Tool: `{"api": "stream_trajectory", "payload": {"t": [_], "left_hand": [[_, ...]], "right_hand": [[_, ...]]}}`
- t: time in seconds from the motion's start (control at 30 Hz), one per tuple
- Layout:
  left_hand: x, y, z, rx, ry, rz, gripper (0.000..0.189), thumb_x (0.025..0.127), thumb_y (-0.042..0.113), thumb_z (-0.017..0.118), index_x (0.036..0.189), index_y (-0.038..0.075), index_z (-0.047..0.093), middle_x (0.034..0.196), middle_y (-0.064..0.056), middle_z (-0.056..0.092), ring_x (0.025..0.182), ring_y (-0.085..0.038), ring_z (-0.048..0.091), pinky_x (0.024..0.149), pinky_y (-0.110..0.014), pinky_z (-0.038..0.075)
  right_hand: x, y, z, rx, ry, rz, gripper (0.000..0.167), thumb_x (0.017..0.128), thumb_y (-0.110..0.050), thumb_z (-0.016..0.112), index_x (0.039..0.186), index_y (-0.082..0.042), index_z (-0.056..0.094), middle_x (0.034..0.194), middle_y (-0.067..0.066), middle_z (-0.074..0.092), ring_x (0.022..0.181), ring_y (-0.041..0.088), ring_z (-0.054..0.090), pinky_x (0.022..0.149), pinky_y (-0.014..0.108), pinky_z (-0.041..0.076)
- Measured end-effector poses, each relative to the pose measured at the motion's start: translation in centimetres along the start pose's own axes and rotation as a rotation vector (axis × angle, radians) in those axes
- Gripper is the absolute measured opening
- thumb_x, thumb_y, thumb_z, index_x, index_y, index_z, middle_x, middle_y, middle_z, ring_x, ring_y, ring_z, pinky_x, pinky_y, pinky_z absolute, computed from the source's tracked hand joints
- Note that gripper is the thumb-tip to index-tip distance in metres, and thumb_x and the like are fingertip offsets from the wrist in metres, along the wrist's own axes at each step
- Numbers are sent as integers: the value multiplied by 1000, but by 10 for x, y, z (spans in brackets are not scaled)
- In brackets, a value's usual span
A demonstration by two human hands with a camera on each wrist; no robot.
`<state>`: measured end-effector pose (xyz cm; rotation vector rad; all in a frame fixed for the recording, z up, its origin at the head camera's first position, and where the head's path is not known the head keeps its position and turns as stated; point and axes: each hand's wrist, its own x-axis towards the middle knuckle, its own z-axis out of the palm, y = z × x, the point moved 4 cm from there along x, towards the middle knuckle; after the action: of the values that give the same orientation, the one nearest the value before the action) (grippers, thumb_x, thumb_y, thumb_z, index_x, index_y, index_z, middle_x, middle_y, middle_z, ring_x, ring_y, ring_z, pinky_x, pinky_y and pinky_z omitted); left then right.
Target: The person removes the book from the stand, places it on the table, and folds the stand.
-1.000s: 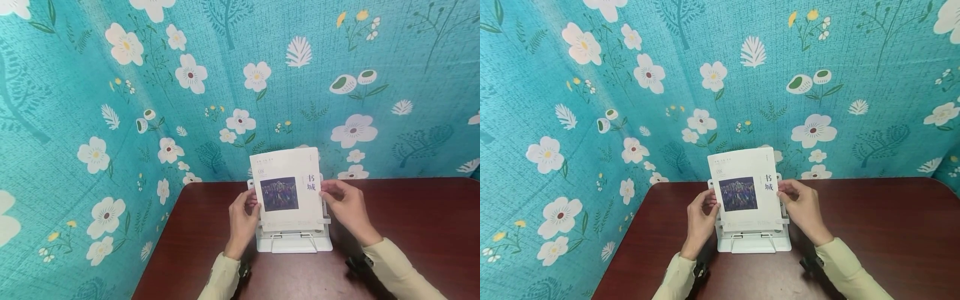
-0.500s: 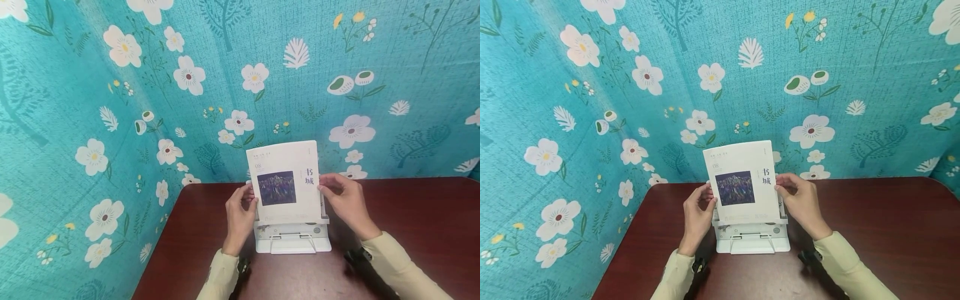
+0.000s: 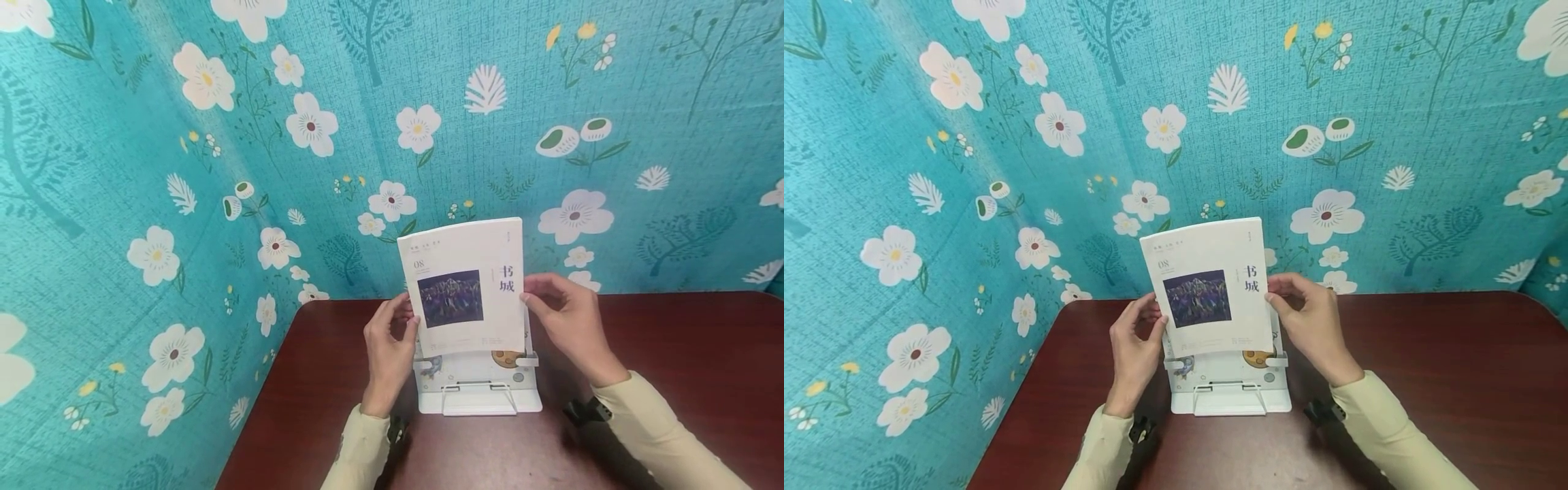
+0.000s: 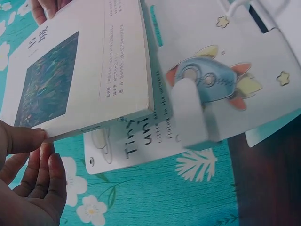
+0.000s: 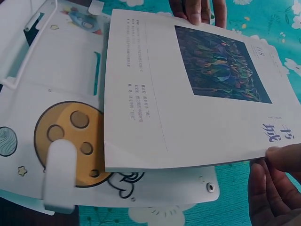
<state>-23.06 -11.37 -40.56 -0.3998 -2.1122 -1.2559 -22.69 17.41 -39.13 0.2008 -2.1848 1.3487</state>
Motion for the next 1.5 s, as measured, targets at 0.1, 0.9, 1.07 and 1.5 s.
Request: {"api": "stream_trajectory", "payload": {"t": [0.1, 0.9, 1.07, 1.5], "left_hand": [[1, 5, -4, -2, 6, 21, 42, 89, -1, 78, 129, 9, 71, 101, -9, 74, 87, -19, 75, 75, -33, 62], [-7, 23, -23, 10, -33, 20, 45, 86, -1, 81, 128, 12, 72, 101, -6, 75, 87, -16, 74, 76, -31, 62], [-14, 25, -14, -19, -74, 22, 45, 85, -4, 80, 127, 9, 72, 99, -7, 74, 85, -17, 74, 76, -30, 62], [-31, 35, 13, -157, -221, -9, 48, 83, -6, 81, 127, 11, 71, 97, -7, 75, 84, -15, 75, 81, -29, 63]], "right_hand": [[0, -5, -2, 5, -4, 2, 23, 90, 0, 77, 113, -1, 75, 105, 19, 79, 90, -18, 60, 83, 1, 46], [-25, -26, -20, 71, -31, -38, 29, 85, 6, 80, 111, -6, 76, 97, -17, 73, 86, -8, 67, 82, 4, 51], [-34, -22, -33, 49, -41, -37, 32, 84, 7, 80, 112, -7, 77, 96, -26, 71, 86, -8, 68, 79, 5, 52], [-49, -7, -70, -47, -30, 9, 31, 84, 6, 81, 110, -8, 77, 93, -32, 70, 84, -14, 66, 74, 4, 50]]}}
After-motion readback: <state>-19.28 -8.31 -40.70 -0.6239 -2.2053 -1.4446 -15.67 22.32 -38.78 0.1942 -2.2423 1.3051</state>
